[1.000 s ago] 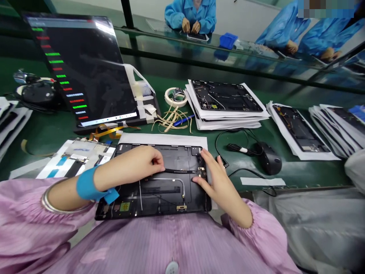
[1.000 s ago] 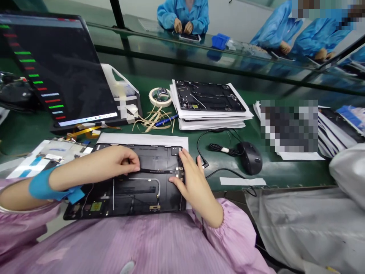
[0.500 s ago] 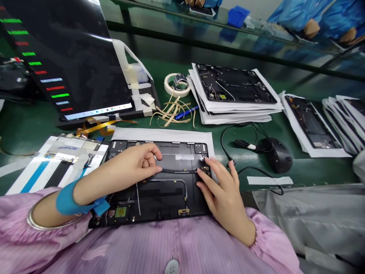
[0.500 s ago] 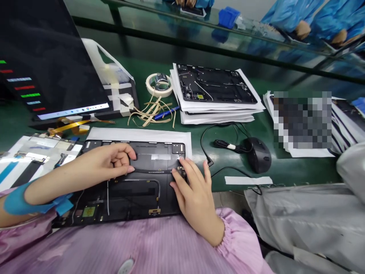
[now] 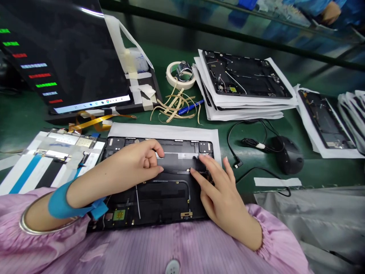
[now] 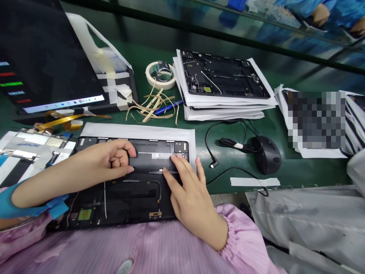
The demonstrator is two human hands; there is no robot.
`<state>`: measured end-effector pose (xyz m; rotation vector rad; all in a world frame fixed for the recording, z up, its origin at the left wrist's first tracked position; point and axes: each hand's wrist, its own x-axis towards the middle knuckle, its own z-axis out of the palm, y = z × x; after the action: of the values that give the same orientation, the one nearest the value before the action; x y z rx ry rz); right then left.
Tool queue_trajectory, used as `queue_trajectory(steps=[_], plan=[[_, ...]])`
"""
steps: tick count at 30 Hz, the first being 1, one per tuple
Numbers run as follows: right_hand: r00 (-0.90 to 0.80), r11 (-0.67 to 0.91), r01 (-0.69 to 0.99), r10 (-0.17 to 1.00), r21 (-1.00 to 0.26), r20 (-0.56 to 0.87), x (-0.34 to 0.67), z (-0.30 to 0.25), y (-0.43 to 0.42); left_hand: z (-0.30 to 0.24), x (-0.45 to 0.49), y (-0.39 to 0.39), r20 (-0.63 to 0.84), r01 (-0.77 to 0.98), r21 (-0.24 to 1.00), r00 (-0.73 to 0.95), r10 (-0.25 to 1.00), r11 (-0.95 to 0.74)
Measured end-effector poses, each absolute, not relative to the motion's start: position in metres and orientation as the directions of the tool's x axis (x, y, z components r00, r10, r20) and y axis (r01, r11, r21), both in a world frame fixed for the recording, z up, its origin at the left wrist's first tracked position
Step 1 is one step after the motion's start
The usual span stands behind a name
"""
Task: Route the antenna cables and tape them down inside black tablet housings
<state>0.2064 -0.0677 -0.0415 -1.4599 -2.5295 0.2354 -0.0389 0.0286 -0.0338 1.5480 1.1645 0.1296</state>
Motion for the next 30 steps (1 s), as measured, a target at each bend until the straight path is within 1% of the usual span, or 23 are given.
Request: queue_trajectory(steps=[9, 30], plan=[[-0.48, 0.49, 0.837, 0.871, -0.243, 0.104, 0.207, -0.0419, -0.0686, -0.0307, -0.039, 0.0291, -0.488, 0.62, 0.779, 0.505, 0.712, 0.093], [-0.501, 0.512, 0.831, 0.859, -0.22, 0.104, 0.2056, -0.0415, -0.0677, -0.0339, -0.0417, 0.0284, -0.454, 0.632, 0.775, 0.527, 0.718, 0.026]])
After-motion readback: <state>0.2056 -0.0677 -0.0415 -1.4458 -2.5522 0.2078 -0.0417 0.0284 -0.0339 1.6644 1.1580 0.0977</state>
